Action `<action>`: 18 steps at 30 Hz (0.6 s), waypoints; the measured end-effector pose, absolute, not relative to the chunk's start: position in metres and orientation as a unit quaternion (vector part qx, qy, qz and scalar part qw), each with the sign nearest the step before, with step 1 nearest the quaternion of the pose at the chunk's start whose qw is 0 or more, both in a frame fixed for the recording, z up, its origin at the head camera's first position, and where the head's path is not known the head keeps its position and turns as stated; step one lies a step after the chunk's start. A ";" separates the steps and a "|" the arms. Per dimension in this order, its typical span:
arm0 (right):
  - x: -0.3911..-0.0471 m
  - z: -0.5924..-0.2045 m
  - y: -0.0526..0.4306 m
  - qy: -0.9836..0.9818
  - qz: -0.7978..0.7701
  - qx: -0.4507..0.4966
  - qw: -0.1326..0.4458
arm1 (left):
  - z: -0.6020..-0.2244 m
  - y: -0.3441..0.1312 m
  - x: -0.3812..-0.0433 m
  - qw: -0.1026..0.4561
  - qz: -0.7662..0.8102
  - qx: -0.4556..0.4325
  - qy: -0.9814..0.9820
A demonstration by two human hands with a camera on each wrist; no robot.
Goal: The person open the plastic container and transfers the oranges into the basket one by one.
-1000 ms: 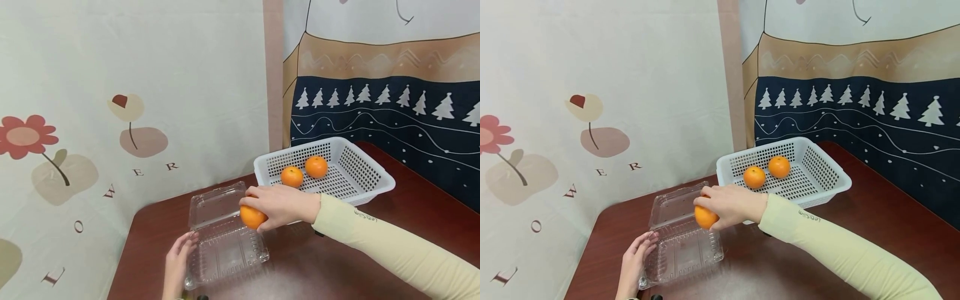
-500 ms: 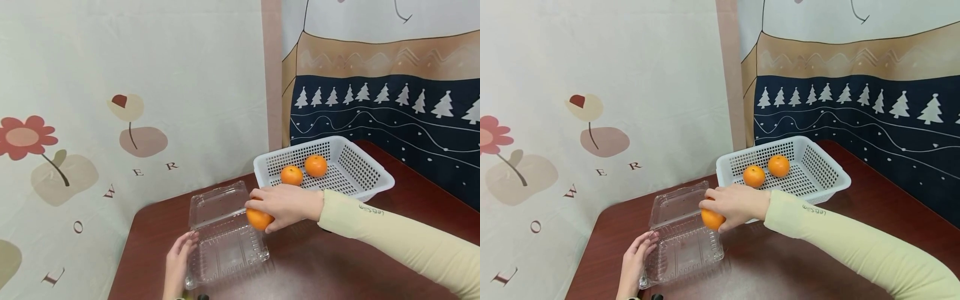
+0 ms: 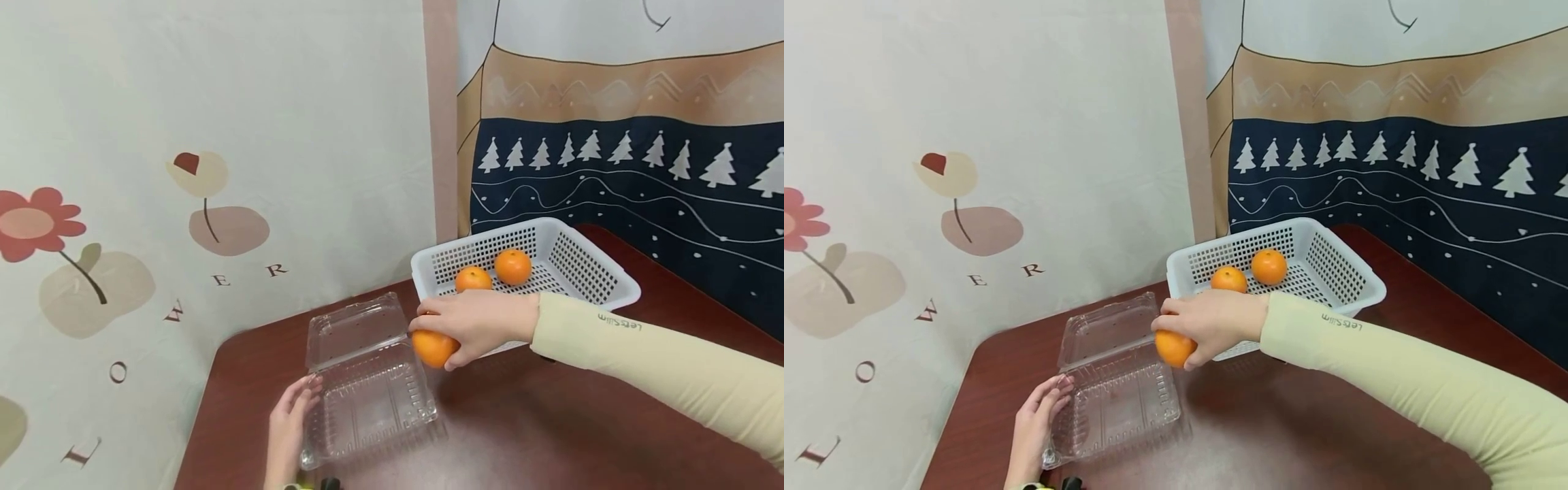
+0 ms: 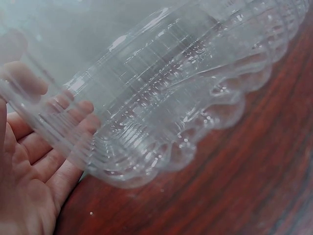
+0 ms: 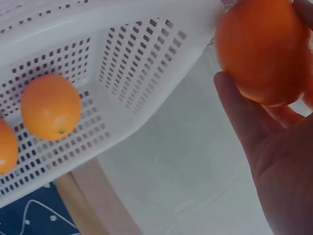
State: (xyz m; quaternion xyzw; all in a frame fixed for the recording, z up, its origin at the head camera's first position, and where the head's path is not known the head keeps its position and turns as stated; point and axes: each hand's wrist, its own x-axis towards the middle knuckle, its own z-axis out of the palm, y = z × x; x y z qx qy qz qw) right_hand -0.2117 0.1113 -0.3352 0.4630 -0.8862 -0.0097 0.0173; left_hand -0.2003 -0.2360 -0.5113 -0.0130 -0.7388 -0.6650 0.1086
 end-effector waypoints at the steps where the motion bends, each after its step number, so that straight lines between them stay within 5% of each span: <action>1: -0.212 -0.334 0.113 -0.888 -0.004 0.460 0.011 | -0.511 -0.236 -0.201 0.109 -0.664 -0.012 -0.740; 18: -0.227 -0.327 0.144 -0.924 0.012 0.376 -0.066 | -0.512 -0.237 -0.201 0.110 -0.658 -0.016 -0.744</action>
